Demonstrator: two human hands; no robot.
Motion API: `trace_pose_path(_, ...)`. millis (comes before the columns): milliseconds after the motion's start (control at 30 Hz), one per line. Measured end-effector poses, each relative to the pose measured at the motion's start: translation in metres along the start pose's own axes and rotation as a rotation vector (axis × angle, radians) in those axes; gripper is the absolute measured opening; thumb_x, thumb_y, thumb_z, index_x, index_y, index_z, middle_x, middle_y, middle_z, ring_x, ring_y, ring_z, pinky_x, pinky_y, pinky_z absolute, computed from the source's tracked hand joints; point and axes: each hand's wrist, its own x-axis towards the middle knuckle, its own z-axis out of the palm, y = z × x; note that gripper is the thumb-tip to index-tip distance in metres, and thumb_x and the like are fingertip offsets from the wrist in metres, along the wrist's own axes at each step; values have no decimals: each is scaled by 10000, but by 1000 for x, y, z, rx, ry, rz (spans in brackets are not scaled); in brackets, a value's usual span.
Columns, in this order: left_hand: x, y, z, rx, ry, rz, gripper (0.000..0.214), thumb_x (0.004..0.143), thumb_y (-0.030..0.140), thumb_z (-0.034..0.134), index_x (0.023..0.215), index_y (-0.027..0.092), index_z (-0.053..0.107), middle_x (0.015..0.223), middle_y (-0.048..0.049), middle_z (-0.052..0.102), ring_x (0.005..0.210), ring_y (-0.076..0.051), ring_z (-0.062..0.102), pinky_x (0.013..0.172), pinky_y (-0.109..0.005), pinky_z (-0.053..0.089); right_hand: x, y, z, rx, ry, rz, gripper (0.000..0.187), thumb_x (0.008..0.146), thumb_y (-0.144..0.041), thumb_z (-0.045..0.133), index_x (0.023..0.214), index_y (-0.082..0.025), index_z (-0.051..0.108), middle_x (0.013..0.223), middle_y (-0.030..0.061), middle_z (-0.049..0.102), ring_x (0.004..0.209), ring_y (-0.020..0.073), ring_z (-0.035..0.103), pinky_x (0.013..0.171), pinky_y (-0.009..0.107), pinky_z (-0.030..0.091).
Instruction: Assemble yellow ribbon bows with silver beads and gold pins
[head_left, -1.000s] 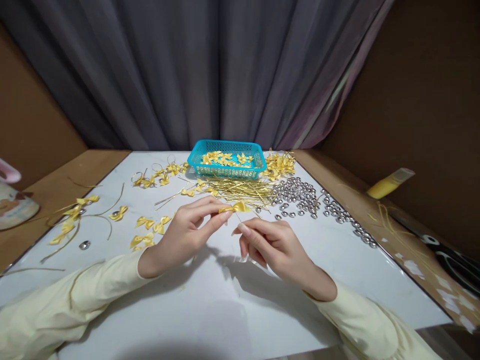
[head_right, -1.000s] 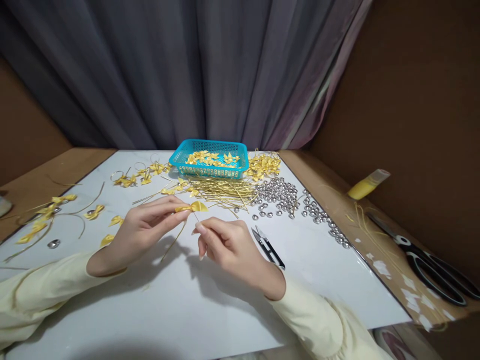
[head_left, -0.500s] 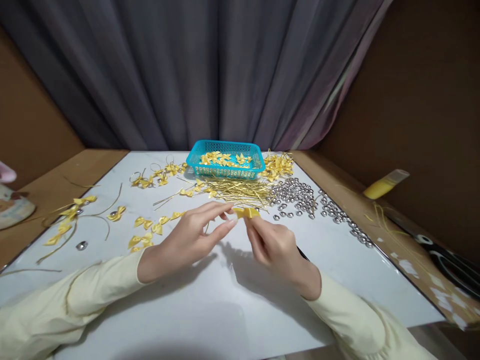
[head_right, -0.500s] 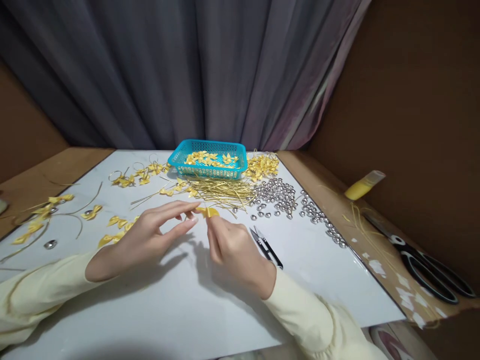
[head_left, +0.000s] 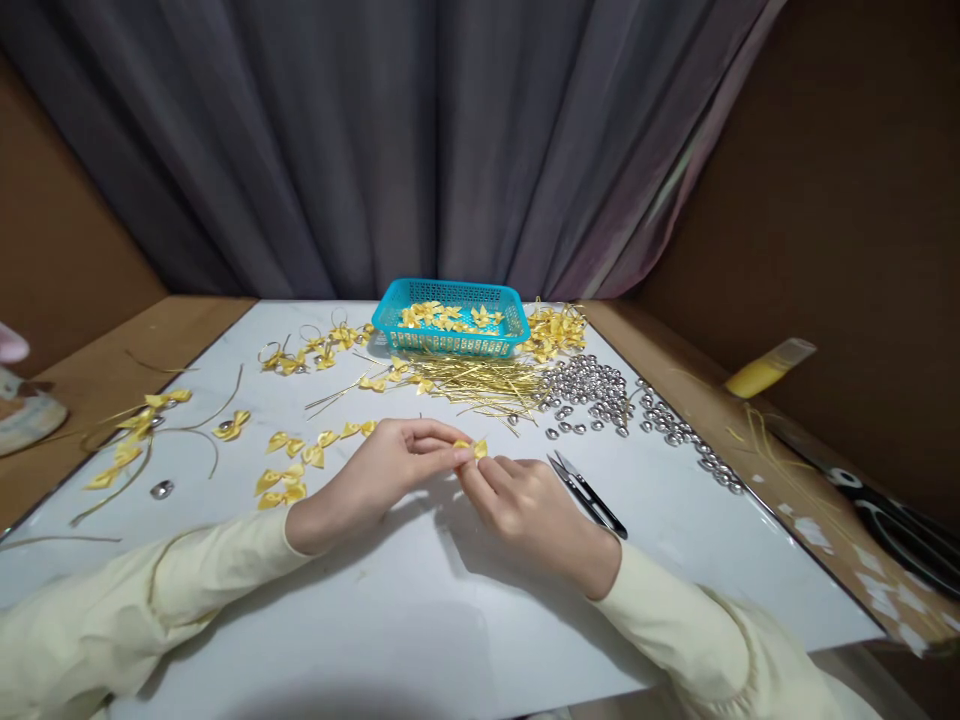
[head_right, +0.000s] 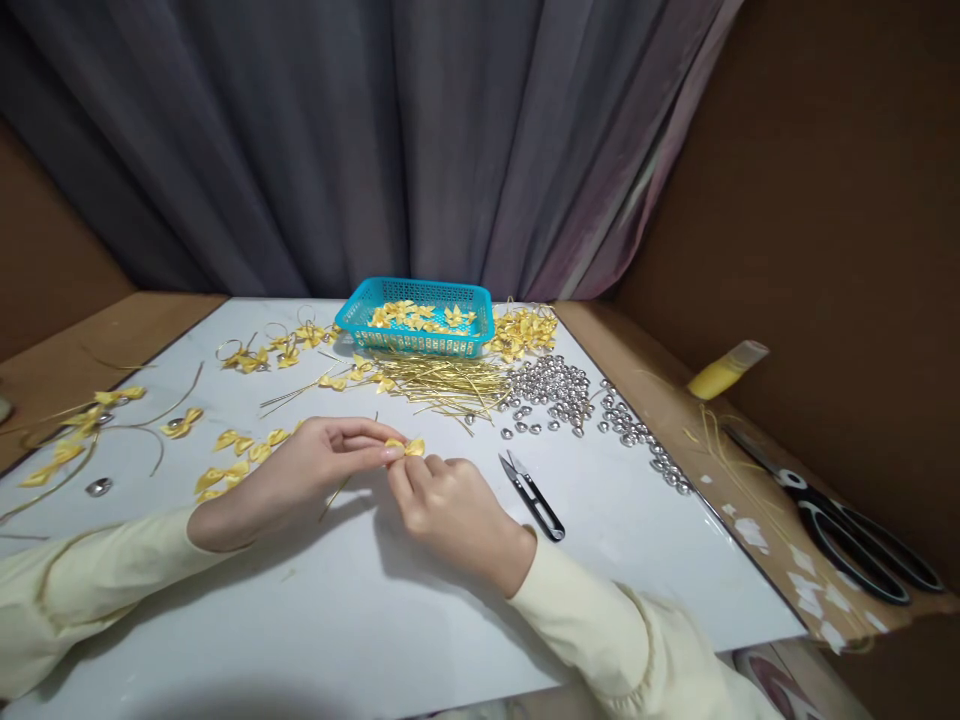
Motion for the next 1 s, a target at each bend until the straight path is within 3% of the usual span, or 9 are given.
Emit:
trace_pose_path(100, 0, -1, -1, 7, -13, 41, 173, 730, 301, 680, 798, 143, 696, 767, -46, 720, 697, -179, 644, 637, -268, 480, 1, 4, -6, 283, 40, 150, 219, 868, -238, 483, 666, -163, 523, 501, 1, 512, 428, 120, 436, 432, 276, 215)
trace_pose_path(233, -1, 0, -2, 64, -6, 96, 174, 759, 320, 647, 799, 158, 695, 788, -43, 716, 716, -180, 638, 636, -268, 462, 3, 18, -12, 578, 196, 516, 319, 866, -349, 519, 602, -194, 429, 507, -31, 446, 454, 97, 404, 487, 248, 297)
trace_pose_path(300, -1, 1, -2, 80, -24, 70, 172, 767, 315, 636, 807, 157, 690, 797, -46, 719, 732, -184, 644, 645, -269, 459, 6, 26, -10, 671, 161, 652, 376, 873, -409, 517, 581, -197, 409, 534, -29, 439, 500, 107, 419, 522, 252, 319)
trace_pose_path(433, -2, -1, -1, 66, -65, 43, 200, 762, 329, 638, 861, 159, 672, 848, -55, 729, 791, -206, 660, 673, -279, 463, 9, 35, -2, 887, -34, 585, 460, 885, -529, 450, 587, -181, 490, 642, 8, 514, 666, 143, 486, 657, 288, 377)
trace_pose_path(533, -2, -4, -1, 86, -83, 87, 214, 779, 351, 620, 880, 167, 662, 858, -50, 729, 813, -212, 655, 699, -293, 463, 9, 34, 2, 1011, -93, 519, 489, 871, -555, 457, 585, -168, 544, 738, 24, 533, 768, 151, 496, 761, 315, 387)
trace_pose_path(733, -2, -9, 2, 61, -229, 96, 235, 820, 337, 575, 928, 149, 666, 839, -58, 714, 775, -191, 641, 687, -279, 459, 11, 28, -4, 1318, -170, 605, 403, 858, -459, 546, 613, -152, 636, 1005, 58, 539, 972, 169, 531, 889, 344, 398)
trace_pose_path(867, -1, -13, 4, 20, -360, 121, 278, 846, 371, 552, 936, 143, 683, 853, -63, 704, 780, -192, 634, 675, -273, 467, 10, 25, -4, 1422, -165, 651, 386, 872, -351, 565, 548, -152, 635, 1041, 71, 545, 1025, 179, 520, 904, 343, 420)
trace_pose_path(1000, 6, -27, 2, -118, -465, 93, 294, 868, 359, 538, 982, 135, 690, 931, -86, 705, 825, -196, 633, 744, -290, 471, 9, 23, -1, 1489, -199, 661, 367, 871, -308, 567, 548, -149, 641, 1075, 79, 546, 1036, 186, 522, 780, 302, 473)
